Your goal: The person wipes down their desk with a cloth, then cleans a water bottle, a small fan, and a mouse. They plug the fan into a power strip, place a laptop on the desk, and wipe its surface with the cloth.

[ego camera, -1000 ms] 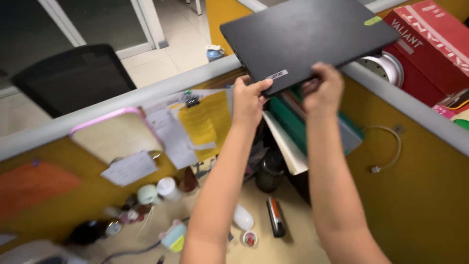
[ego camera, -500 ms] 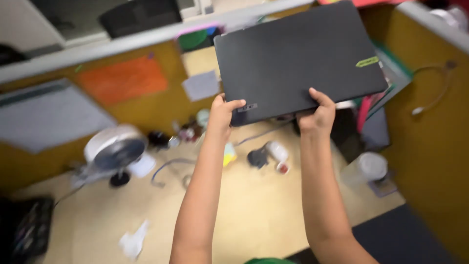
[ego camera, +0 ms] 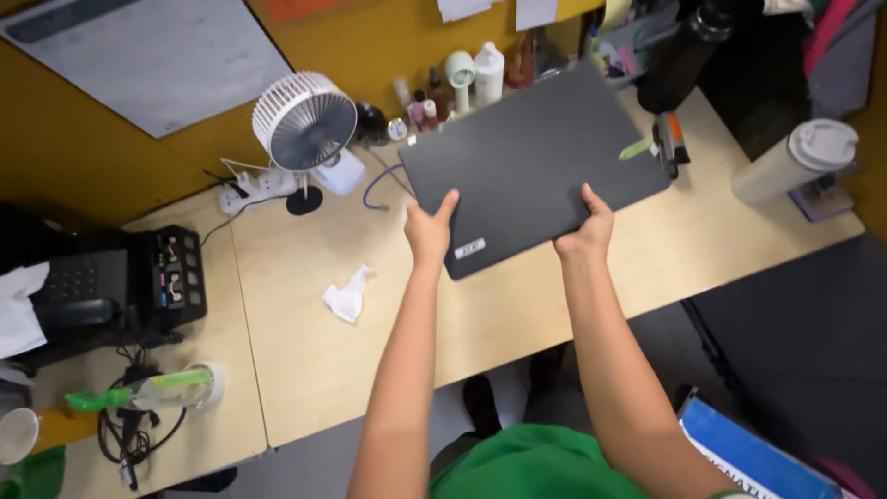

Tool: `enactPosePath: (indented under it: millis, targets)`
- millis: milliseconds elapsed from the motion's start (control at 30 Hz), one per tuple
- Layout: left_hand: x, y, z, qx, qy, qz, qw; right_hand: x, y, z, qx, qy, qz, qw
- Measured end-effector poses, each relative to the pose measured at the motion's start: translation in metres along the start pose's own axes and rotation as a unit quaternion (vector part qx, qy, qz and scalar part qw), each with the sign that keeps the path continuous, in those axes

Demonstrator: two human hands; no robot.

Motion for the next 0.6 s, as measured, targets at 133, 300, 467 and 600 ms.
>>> enactPosePath:
  millis: [133, 300, 467, 600]
  targets:
    - [-0.032, 0.083, -0.005, 0.056, 0.021, 0.061, 0.996, 0.014, -0.026, 0.087, -0.050, -0.062, -0.005, 0.997]
    - [-0.060, 0.139, -0.013, 0.096, 0.040, 0.092, 0.990, 0.008, -0.045, 0.157, -0.058, -0.123, -0.016, 0.991]
    - [-0.071, 0.166, -0.022, 0.091, 0.057, 0.117, 0.987, 0.007, -0.051, 0.189, -0.069, -0.173, -0.015, 0.982]
    - [-0.071, 0.186, -0.034, 0.107, 0.063, 0.135, 0.983, 0.019, -0.056, 0.211, -0.082, -0.192, -0.028, 0.977]
Point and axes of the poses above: each hand's wrist, its own x-axis towards the middle knuckle, its own z-axis out of the back of the hand, y = z × x, the point moved 10 cm from there along x, towards the middle knuckle
